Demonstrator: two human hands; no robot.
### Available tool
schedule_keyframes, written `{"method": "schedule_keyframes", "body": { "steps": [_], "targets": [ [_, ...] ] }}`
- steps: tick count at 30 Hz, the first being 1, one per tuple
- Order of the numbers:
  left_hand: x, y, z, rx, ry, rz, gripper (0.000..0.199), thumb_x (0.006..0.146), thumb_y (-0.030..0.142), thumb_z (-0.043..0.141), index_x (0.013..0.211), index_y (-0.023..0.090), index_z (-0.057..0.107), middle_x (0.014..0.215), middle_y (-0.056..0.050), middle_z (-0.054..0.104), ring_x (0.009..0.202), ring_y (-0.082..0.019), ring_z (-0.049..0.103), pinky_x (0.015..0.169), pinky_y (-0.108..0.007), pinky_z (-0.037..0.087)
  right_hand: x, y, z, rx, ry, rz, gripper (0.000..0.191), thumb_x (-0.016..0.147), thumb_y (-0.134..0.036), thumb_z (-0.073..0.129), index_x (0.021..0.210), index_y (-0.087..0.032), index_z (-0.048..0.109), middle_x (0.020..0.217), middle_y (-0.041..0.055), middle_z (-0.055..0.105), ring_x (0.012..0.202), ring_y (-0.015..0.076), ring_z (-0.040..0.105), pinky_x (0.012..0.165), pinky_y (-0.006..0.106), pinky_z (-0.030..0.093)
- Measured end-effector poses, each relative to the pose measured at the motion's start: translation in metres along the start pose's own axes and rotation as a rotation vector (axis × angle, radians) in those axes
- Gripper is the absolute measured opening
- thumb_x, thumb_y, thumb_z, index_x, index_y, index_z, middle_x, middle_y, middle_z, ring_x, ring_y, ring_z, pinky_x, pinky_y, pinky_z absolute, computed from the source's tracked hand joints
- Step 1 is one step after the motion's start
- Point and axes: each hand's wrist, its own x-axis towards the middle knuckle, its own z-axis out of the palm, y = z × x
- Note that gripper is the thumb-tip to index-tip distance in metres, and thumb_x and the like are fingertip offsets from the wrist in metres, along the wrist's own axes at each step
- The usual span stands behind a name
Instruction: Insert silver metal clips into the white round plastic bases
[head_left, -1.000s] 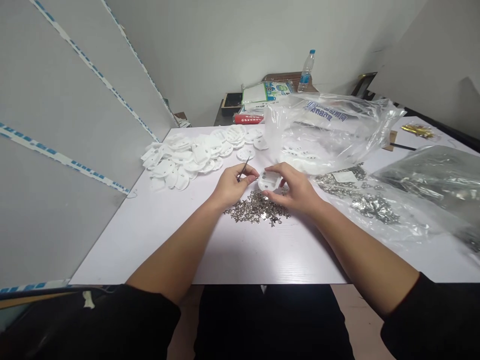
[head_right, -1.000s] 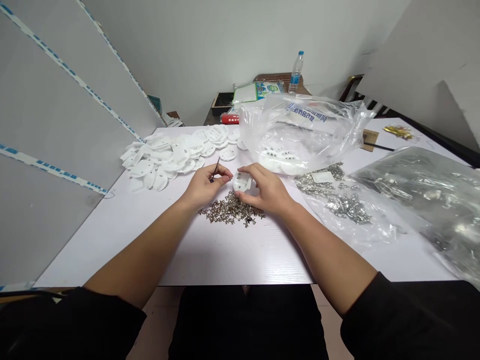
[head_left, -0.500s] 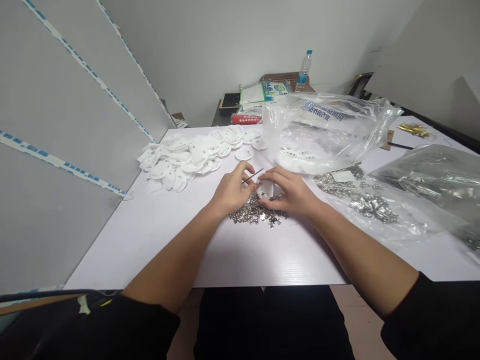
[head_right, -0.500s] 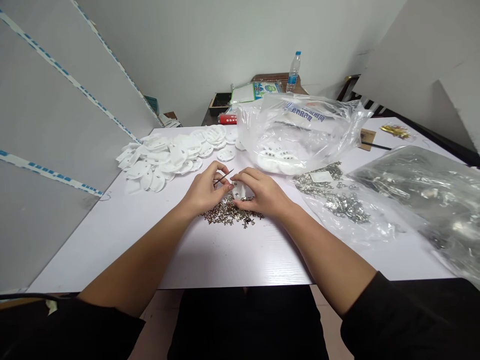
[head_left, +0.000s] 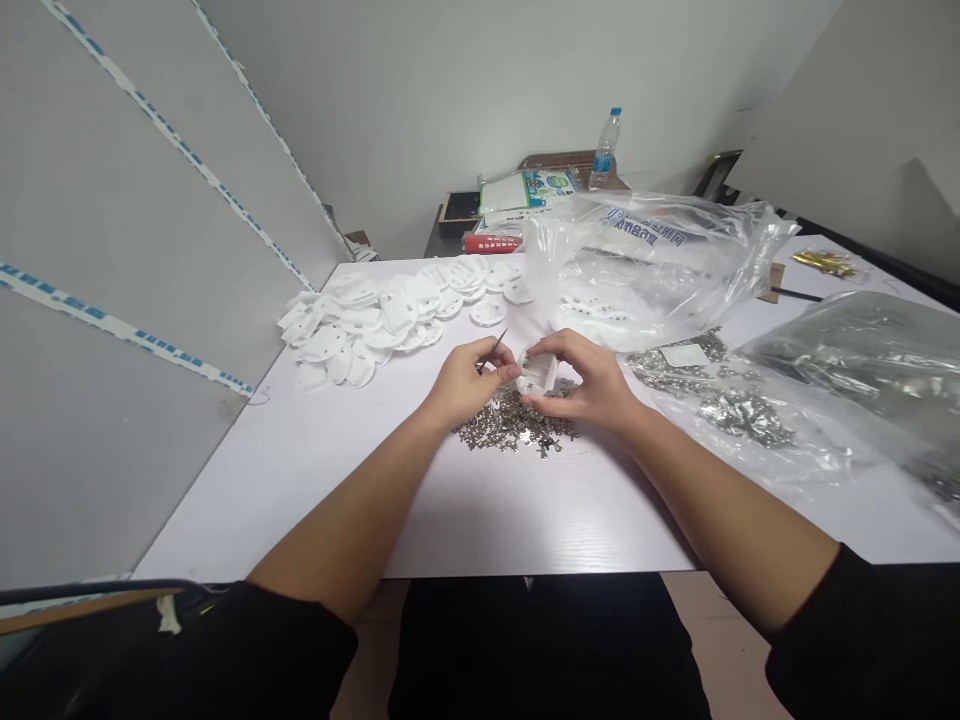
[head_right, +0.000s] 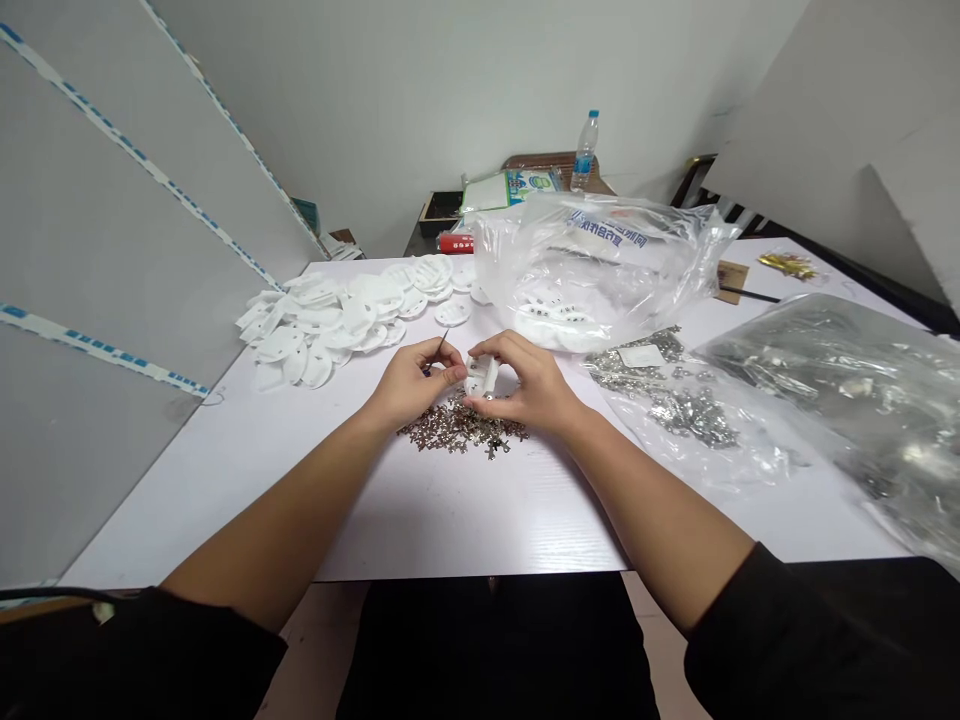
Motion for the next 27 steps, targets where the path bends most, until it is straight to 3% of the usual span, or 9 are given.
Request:
{"method": "schedule_keyframes", "body": {
  "steps": [3, 6, 10, 14, 20, 27],
  "targets": [
    [0.002, -0.001, -0.001, -0.105, -0.003, 0.023, 0.012, 0.076, 0.025, 0.071, 0.080, 0.017, 0.063, 0.081, -0.003, 0.064, 0.075, -0.013, 0.056, 0.070, -0.027, 0.043, 0.000, 0.000, -0.001, 0.029, 0.027, 0.027, 0.044, 0.074, -0.034, 0.081, 0.110, -0.021, 0.059, 0.098, 0.0057, 0.065, 0.088, 0.0183, 0.063, 0.068, 0.031, 0.052],
    [0.001, -0.003, -0.003, -0.214, -0.048, -0.024, 0.019, 0.075, 0.029, 0.076, 0.082, 0.017, 0.062, 0.077, -0.002, 0.061, 0.068, -0.011, 0.053, 0.063, -0.026, 0.042, 0.000, 0.001, -0.001, 0.075, 0.044, 0.050, 0.046, 0.073, -0.035, 0.082, 0.111, -0.021, 0.059, 0.100, 0.0059, 0.066, 0.087, 0.0181, 0.063, 0.068, 0.031, 0.052],
    [0.000, -0.004, -0.008, -0.406, -0.154, -0.184, 0.031, 0.072, 0.036, 0.081, 0.085, 0.019, 0.058, 0.067, 0.003, 0.053, 0.046, -0.004, 0.034, 0.042, -0.023, 0.023, -0.001, 0.001, -0.002, 0.146, 0.052, 0.079, 0.046, 0.072, -0.034, 0.082, 0.111, -0.022, 0.059, 0.101, 0.0061, 0.066, 0.088, 0.0186, 0.063, 0.069, 0.033, 0.051],
    [0.000, -0.003, -0.012, -0.550, -0.263, -0.280, 0.040, 0.068, 0.039, 0.085, 0.089, 0.021, 0.056, 0.060, 0.007, 0.045, 0.040, -0.002, 0.024, 0.039, -0.023, 0.012, -0.001, 0.003, -0.002, 0.226, 0.039, 0.091, 0.047, 0.071, -0.035, 0.082, 0.111, -0.023, 0.059, 0.102, 0.0061, 0.065, 0.089, 0.0193, 0.062, 0.068, 0.033, 0.050],
    [0.000, -0.002, -0.014, -0.606, -0.321, -0.337, 0.047, 0.063, 0.035, 0.088, 0.092, 0.020, 0.055, 0.063, 0.007, 0.049, 0.043, -0.002, 0.026, 0.039, -0.021, 0.013, -0.002, 0.002, -0.002, 0.298, 0.008, 0.121, 0.048, 0.069, -0.037, 0.081, 0.110, -0.023, 0.059, 0.102, 0.0056, 0.063, 0.090, 0.0194, 0.062, 0.069, 0.034, 0.051],
    [-0.002, -0.003, -0.014, -0.534, -0.349, -0.265, 0.038, 0.069, 0.035, 0.084, 0.088, 0.019, 0.056, 0.057, 0.009, 0.040, 0.043, -0.002, 0.026, 0.039, -0.021, 0.015, -0.001, 0.000, -0.003, 0.305, 0.020, 0.084, 0.048, 0.069, -0.036, 0.082, 0.109, -0.023, 0.060, 0.100, 0.0054, 0.063, 0.087, 0.0187, 0.061, 0.069, 0.033, 0.051]
  ]
}}
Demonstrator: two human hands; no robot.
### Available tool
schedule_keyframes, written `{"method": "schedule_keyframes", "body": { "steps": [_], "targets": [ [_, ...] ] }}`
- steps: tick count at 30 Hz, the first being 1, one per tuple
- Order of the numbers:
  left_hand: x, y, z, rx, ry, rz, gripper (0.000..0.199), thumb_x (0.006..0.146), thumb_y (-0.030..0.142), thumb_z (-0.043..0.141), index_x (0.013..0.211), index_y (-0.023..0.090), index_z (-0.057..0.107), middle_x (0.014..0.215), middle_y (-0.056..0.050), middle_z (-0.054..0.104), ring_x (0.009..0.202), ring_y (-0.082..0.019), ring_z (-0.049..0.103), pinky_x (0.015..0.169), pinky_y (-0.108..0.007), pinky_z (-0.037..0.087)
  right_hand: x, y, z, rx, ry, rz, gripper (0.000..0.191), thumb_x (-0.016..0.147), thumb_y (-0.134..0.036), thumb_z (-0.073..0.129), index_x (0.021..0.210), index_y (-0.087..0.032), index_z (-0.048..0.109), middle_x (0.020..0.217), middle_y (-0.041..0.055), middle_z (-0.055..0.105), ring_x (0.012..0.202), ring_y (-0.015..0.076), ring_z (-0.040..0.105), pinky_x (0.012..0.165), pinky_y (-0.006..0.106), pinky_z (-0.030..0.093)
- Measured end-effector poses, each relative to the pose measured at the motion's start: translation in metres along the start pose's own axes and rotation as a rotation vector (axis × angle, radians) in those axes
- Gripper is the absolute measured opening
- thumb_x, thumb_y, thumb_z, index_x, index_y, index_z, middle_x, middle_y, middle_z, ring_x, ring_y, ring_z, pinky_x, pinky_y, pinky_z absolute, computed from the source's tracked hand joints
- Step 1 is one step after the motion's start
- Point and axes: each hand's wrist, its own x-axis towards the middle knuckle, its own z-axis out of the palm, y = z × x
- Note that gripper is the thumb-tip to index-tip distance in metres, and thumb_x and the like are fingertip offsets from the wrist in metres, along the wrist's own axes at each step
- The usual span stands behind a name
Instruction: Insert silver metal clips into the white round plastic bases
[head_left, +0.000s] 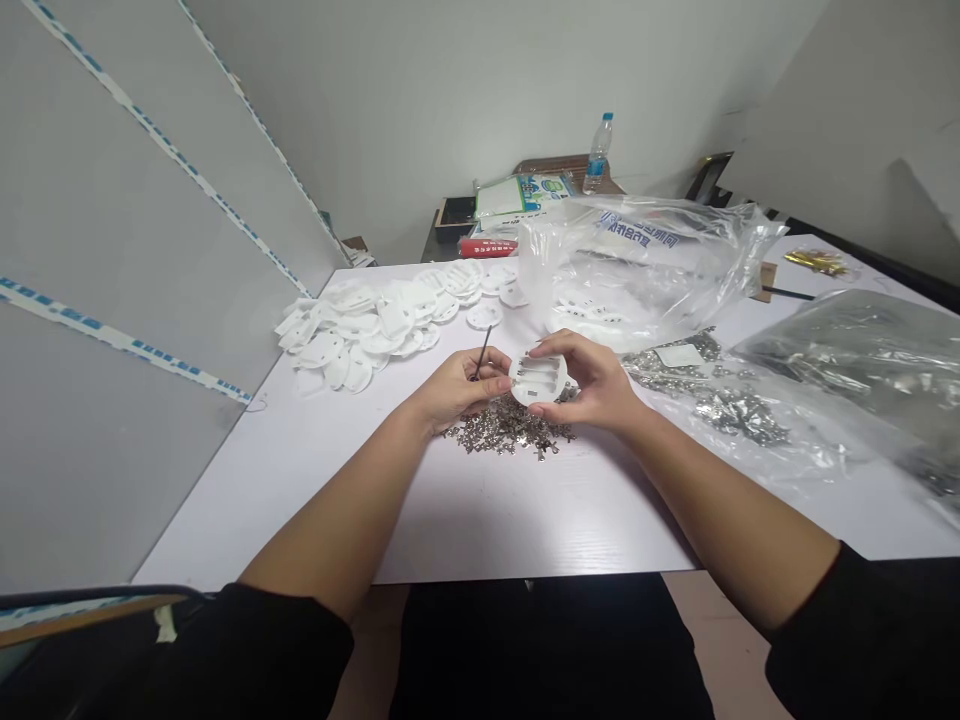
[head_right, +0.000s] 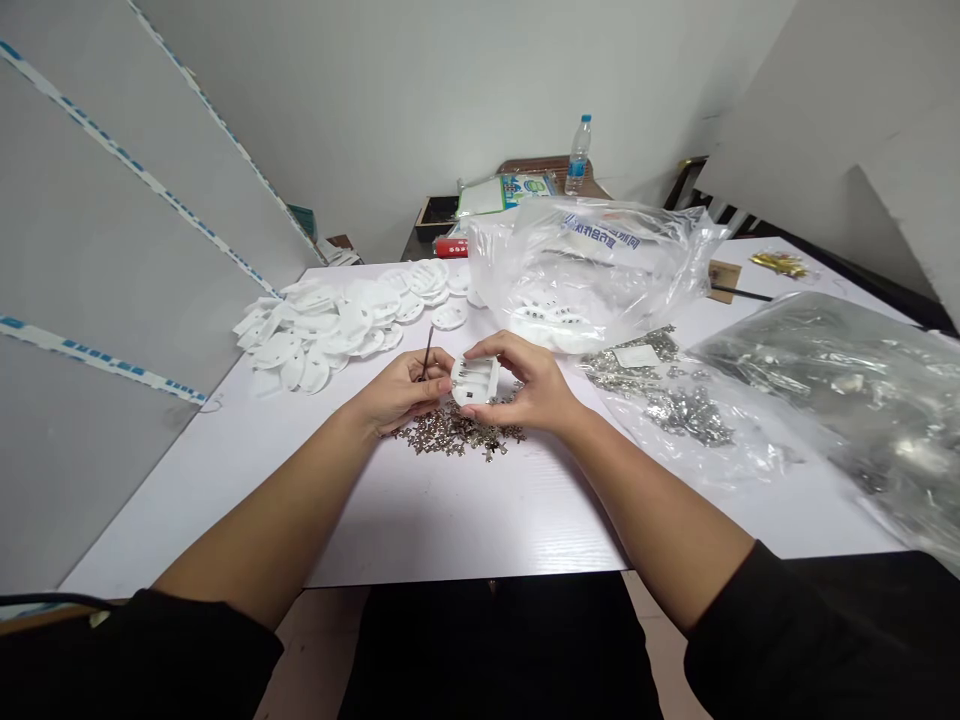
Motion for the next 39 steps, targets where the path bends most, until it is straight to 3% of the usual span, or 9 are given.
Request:
{"method": "schedule_keyframes", "body": {
  "steps": [9, 16, 24, 28, 31, 33, 35, 37, 39],
  "targets": [
    [0.003, -0.008, 0.002, -0.135, -0.119, 0.017, 0.046, 0.060, 0.036, 0.087, 0.078, 0.016, 0.050, 0.055, 0.006, 0.053, 0.041, -0.002, 0.036, 0.038, -0.016, 0.016, -0.001, -0.006, 0.008, 0.008, 0.056, -0.047, 0.049, 0.068, -0.045, 0.082, 0.105, -0.024, 0.060, 0.095, 0.0046, 0.065, 0.086, 0.0198, 0.062, 0.070, 0.036, 0.051],
    [0.003, -0.012, 0.006, -0.129, -0.076, 0.035, 0.047, 0.057, 0.036, 0.088, 0.078, 0.016, 0.050, 0.056, 0.005, 0.055, 0.047, -0.006, 0.049, 0.042, -0.017, 0.028, 0.001, -0.009, 0.007, -0.051, 0.064, -0.106, 0.050, 0.066, -0.051, 0.084, 0.100, -0.023, 0.061, 0.089, 0.0036, 0.065, 0.079, 0.0187, 0.061, 0.068, 0.035, 0.050],
    [0.001, -0.011, 0.011, -0.054, -0.081, 0.049, 0.041, 0.064, 0.035, 0.084, 0.078, 0.017, 0.049, 0.051, 0.009, 0.041, 0.041, -0.003, 0.029, 0.041, -0.020, 0.018, 0.004, -0.013, 0.006, -0.142, 0.035, -0.199, 0.049, 0.068, -0.046, 0.085, 0.103, -0.023, 0.060, 0.088, 0.0038, 0.065, 0.077, 0.0183, 0.062, 0.069, 0.035, 0.052],
    [-0.002, -0.002, 0.011, 0.120, -0.047, 0.062, 0.029, 0.073, 0.033, 0.077, 0.084, 0.017, 0.055, 0.057, 0.006, 0.046, 0.047, -0.005, 0.037, 0.048, -0.021, 0.028, 0.010, -0.024, -0.005, -0.278, -0.044, -0.169, 0.047, 0.076, -0.047, 0.079, 0.111, -0.024, 0.058, 0.092, 0.0040, 0.066, 0.079, 0.0185, 0.064, 0.068, 0.034, 0.052],
    [-0.009, 0.015, 0.013, 0.367, -0.062, 0.114, 0.031, 0.083, 0.038, 0.069, 0.104, 0.018, 0.060, 0.073, 0.000, 0.059, 0.060, -0.009, 0.050, 0.058, -0.024, 0.038, 0.006, -0.038, -0.018, -0.363, -0.123, -0.103, 0.047, 0.080, -0.045, 0.073, 0.119, -0.023, 0.056, 0.093, 0.0040, 0.065, 0.079, 0.0177, 0.062, 0.068, 0.031, 0.051],
    [-0.019, 0.027, 0.016, 0.588, -0.049, 0.189, 0.038, 0.088, 0.042, 0.063, 0.119, 0.019, 0.059, 0.086, -0.003, 0.061, 0.072, -0.012, 0.055, 0.067, -0.025, 0.042, -0.006, -0.047, -0.025, -0.386, -0.173, -0.041, 0.048, 0.081, -0.043, 0.072, 0.121, -0.023, 0.055, 0.092, 0.0037, 0.064, 0.077, 0.0176, 0.061, 0.067, 0.031, 0.050],
    [-0.032, 0.032, 0.022, 0.744, -0.053, 0.173, 0.038, 0.095, 0.041, 0.052, 0.127, 0.021, 0.055, 0.094, -0.004, 0.060, 0.079, -0.014, 0.056, 0.070, -0.026, 0.043, -0.025, -0.054, -0.029, -0.368, -0.244, 0.035, 0.049, 0.081, -0.043, 0.072, 0.122, -0.023, 0.054, 0.094, 0.0049, 0.063, 0.078, 0.0185, 0.060, 0.068, 0.032, 0.050],
    [-0.047, 0.028, 0.029, 0.885, -0.044, 0.189, 0.032, 0.099, 0.032, 0.043, 0.126, 0.021, 0.056, 0.094, -0.004, 0.060, 0.081, -0.015, 0.056, 0.072, -0.026, 0.044, -0.046, -0.060, -0.030, -0.335, -0.321, 0.133, 0.048, 0.083, -0.043, 0.071, 0.123, -0.022, 0.053, 0.097, 0.0065, 0.061, 0.080, 0.0191, 0.061, 0.070, 0.033, 0.052],
    [-0.061, 0.013, 0.037, 1.036, -0.108, 0.283, 0.033, 0.097, 0.020, 0.040, 0.121, 0.022, 0.063, 0.096, -0.005, 0.059, 0.082, -0.015, 0.056, 0.073, -0.027, 0.045, -0.064, -0.065, -0.029, -0.321, -0.369, 0.198, 0.048, 0.084, -0.042, 0.070, 0.123, -0.021, 0.052, 0.100, 0.0076, 0.060, 0.082, 0.0193, 0.061, 0.069, 0.033, 0.052]
  ]
}}
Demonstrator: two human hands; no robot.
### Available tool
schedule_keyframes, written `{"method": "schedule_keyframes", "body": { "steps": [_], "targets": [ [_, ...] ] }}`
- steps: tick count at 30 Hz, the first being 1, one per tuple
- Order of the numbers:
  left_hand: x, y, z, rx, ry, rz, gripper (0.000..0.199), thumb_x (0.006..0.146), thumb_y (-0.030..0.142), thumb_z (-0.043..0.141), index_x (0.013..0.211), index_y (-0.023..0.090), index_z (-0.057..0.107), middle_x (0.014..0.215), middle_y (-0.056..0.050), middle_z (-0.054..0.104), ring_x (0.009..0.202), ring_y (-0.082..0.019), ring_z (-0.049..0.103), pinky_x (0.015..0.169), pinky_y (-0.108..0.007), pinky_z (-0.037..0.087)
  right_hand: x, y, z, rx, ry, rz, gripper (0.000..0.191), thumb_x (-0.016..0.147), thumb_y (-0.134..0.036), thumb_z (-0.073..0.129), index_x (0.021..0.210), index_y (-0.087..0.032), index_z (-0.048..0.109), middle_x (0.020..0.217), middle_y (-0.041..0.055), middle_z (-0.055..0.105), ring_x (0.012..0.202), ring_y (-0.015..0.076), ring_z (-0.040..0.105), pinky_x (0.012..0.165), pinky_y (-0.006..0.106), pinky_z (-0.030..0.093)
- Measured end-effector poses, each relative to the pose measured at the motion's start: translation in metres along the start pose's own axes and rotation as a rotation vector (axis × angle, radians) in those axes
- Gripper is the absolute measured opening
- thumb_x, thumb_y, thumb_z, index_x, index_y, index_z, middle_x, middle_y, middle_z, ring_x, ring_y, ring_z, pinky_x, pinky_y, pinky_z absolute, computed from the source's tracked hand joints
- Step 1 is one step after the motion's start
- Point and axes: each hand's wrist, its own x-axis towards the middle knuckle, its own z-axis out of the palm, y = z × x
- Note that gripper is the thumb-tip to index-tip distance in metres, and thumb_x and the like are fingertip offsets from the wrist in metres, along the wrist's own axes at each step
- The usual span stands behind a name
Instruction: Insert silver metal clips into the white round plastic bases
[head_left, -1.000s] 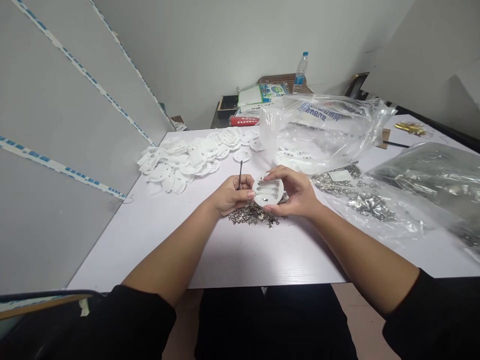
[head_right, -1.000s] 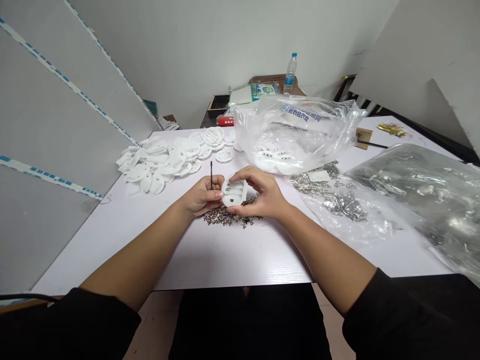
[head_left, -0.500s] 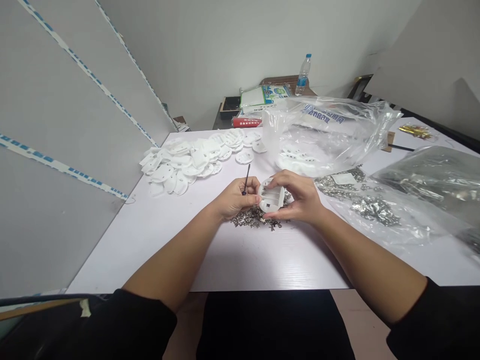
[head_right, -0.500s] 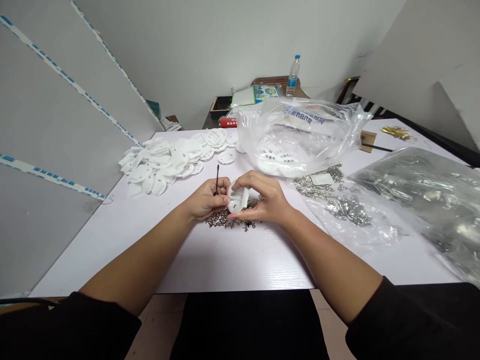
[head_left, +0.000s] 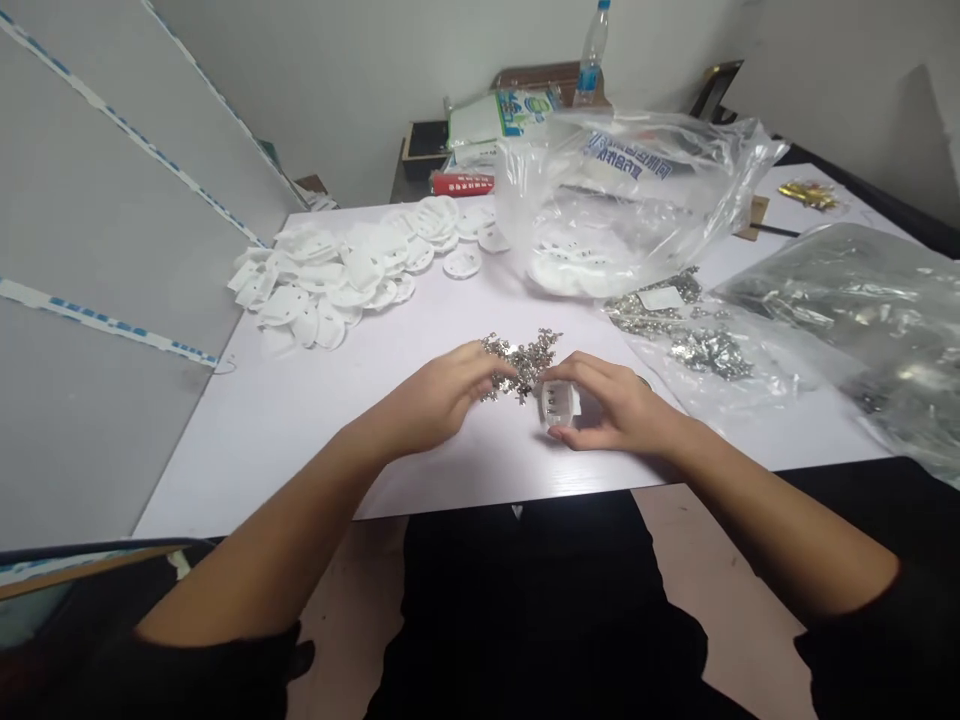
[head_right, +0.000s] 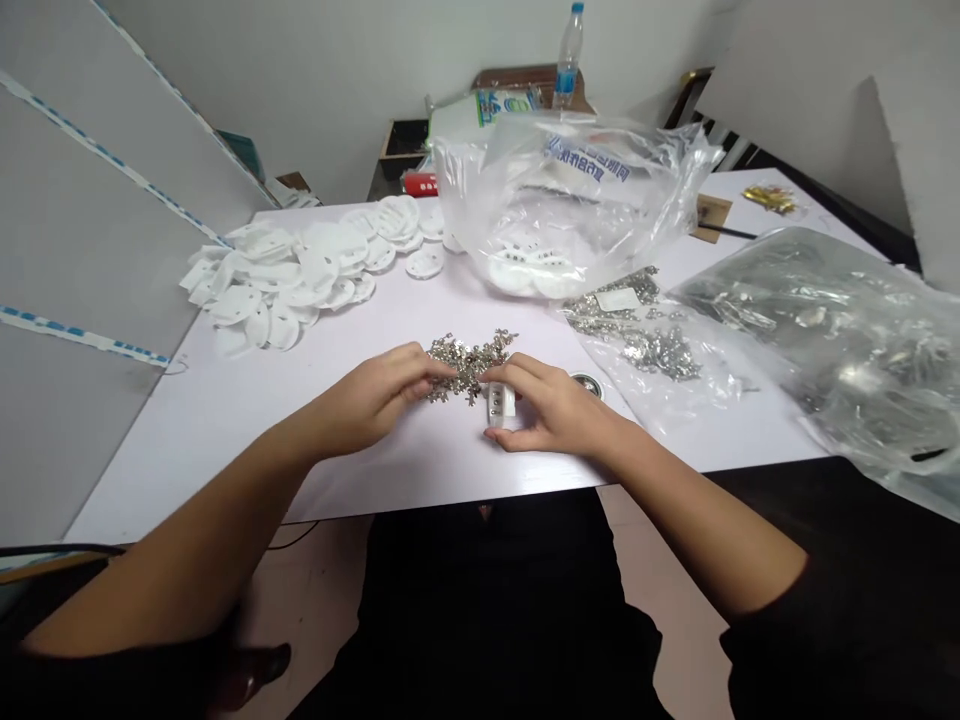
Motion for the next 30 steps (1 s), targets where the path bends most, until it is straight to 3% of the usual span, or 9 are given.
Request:
{"method": "schedule_keyframes", "body": {
  "steps": [2, 5, 8, 19, 30],
  "targets": [
    [-0.013, -0.001, 0.021, 0.082, -0.007, 0.108, 0.037, 0.095, 0.015, 0.039, 0.118, 0.023, 0.067, 0.095, -0.006, 0.060, 0.079, -0.014, 0.055, 0.070, -0.026, 0.045, -0.011, -0.001, 0.005, -0.003, -0.038, 0.020, 0.047, 0.085, -0.041, 0.068, 0.124, -0.021, 0.051, 0.102, 0.0085, 0.059, 0.083, 0.0193, 0.060, 0.068, 0.032, 0.053],
    [-0.026, -0.005, 0.050, 0.178, 0.087, 0.185, 0.035, 0.096, 0.014, 0.040, 0.115, 0.022, 0.068, 0.096, -0.005, 0.065, 0.073, -0.011, 0.056, 0.062, -0.023, 0.043, -0.016, -0.002, 0.011, 0.000, -0.063, 0.009, 0.043, 0.086, -0.034, 0.065, 0.123, -0.020, 0.048, 0.104, 0.0094, 0.057, 0.084, 0.0197, 0.060, 0.069, 0.033, 0.054],
    [-0.032, -0.009, 0.064, 0.345, 0.176, 0.251, 0.037, 0.092, 0.008, 0.042, 0.115, 0.023, 0.068, 0.093, -0.003, 0.068, 0.066, -0.010, 0.052, 0.053, -0.022, 0.035, -0.016, -0.002, 0.015, 0.004, -0.048, -0.020, 0.039, 0.083, -0.028, 0.066, 0.116, -0.020, 0.046, 0.105, 0.0104, 0.055, 0.089, 0.0214, 0.059, 0.072, 0.035, 0.054],
    [-0.031, -0.010, 0.068, 0.428, 0.305, 0.340, 0.038, 0.088, 0.003, 0.047, 0.115, 0.023, 0.065, 0.088, 0.000, 0.067, 0.064, -0.008, 0.052, 0.050, -0.020, 0.035, -0.014, -0.001, 0.023, 0.012, -0.058, 0.035, 0.035, 0.081, -0.028, 0.068, 0.099, -0.021, 0.039, 0.101, 0.0081, 0.052, 0.086, 0.0199, 0.057, 0.070, 0.033, 0.051],
    [-0.032, -0.009, 0.066, 0.425, 0.319, 0.357, 0.035, 0.090, 0.004, 0.050, 0.114, 0.023, 0.067, 0.088, -0.001, 0.067, 0.070, -0.010, 0.058, 0.054, -0.021, 0.041, -0.011, -0.004, 0.024, -0.005, -0.070, 0.045, 0.034, 0.082, -0.029, 0.067, 0.096, -0.021, 0.038, 0.094, 0.0054, 0.048, 0.078, 0.0177, 0.054, 0.062, 0.030, 0.046]
  ]
}}
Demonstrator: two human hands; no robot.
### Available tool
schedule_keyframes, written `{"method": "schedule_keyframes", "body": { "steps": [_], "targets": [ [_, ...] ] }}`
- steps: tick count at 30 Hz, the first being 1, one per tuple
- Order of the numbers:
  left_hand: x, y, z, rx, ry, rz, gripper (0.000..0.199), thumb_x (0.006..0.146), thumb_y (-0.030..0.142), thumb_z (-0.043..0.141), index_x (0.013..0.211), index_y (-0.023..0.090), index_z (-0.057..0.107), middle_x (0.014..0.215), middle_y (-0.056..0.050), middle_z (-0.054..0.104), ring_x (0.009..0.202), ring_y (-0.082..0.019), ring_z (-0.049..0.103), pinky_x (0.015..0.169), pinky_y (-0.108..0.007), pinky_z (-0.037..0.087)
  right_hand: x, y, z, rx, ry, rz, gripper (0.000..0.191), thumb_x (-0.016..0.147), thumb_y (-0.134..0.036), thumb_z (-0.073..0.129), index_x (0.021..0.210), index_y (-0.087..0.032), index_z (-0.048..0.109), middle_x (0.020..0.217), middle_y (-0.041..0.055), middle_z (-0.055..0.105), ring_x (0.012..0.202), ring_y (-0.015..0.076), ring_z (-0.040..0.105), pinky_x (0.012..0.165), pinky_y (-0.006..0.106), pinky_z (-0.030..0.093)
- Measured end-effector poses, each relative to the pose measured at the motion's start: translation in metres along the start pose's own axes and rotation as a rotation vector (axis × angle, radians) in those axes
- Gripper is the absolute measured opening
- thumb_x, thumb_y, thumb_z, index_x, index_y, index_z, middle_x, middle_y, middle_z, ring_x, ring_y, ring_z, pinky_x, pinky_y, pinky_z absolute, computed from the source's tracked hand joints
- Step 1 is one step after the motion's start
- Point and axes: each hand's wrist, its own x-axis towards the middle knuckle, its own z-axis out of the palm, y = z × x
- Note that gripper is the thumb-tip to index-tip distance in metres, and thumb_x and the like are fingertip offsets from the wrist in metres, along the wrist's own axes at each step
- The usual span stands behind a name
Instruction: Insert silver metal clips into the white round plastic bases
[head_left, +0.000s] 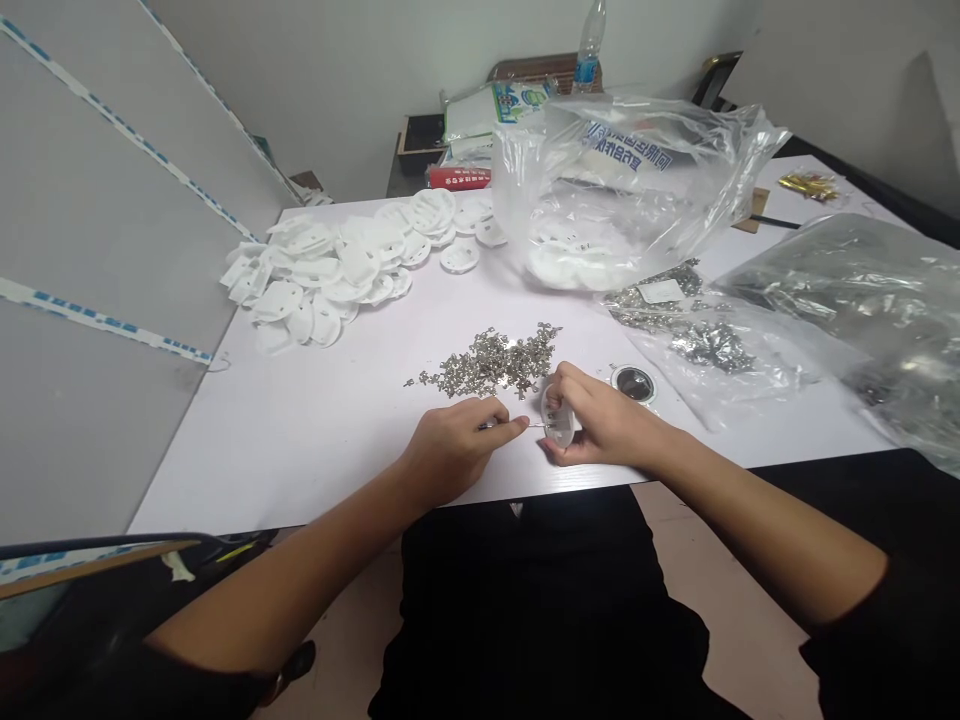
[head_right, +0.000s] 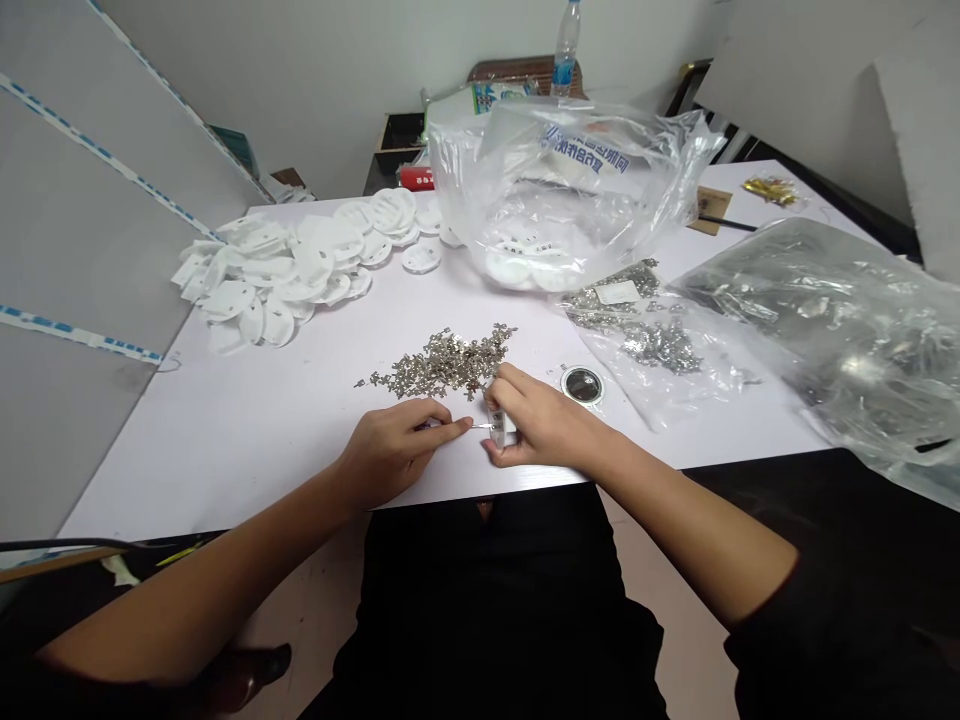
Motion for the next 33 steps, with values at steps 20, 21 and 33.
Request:
{"method": "schedule_keyframes", "body": {
  "steps": [20, 21, 33],
  "targets": [
    [0.006, 0.012, -0.003, 0.156, 0.000, 0.031, 0.030, 0.097, 0.011, 0.040, 0.100, 0.019, 0.069, 0.070, 0.001, 0.060, 0.057, -0.010, 0.049, 0.045, -0.023, 0.028, 0.002, -0.002, 0.001, -0.046, -0.007, -0.007, 0.033, 0.080, -0.027, 0.067, 0.091, -0.021, 0.037, 0.089, 0.0016, 0.040, 0.066, 0.0115, 0.042, 0.053, 0.024, 0.037],
    [0.005, 0.012, -0.002, 0.150, 0.006, 0.029, 0.029, 0.096, 0.011, 0.041, 0.101, 0.019, 0.068, 0.071, 0.001, 0.061, 0.058, -0.010, 0.049, 0.045, -0.023, 0.029, 0.002, -0.002, 0.001, -0.039, 0.000, -0.007, 0.033, 0.079, -0.027, 0.067, 0.091, -0.021, 0.037, 0.089, 0.0015, 0.040, 0.066, 0.0118, 0.043, 0.054, 0.024, 0.037],
    [0.001, 0.011, -0.003, 0.108, 0.022, -0.016, 0.029, 0.094, 0.009, 0.045, 0.106, 0.021, 0.068, 0.077, 0.002, 0.063, 0.060, -0.010, 0.050, 0.046, -0.023, 0.030, 0.000, 0.001, 0.003, -0.003, 0.029, -0.013, 0.035, 0.078, -0.026, 0.068, 0.092, -0.021, 0.036, 0.088, 0.0016, 0.041, 0.070, 0.0138, 0.047, 0.057, 0.025, 0.039]
  ]
}}
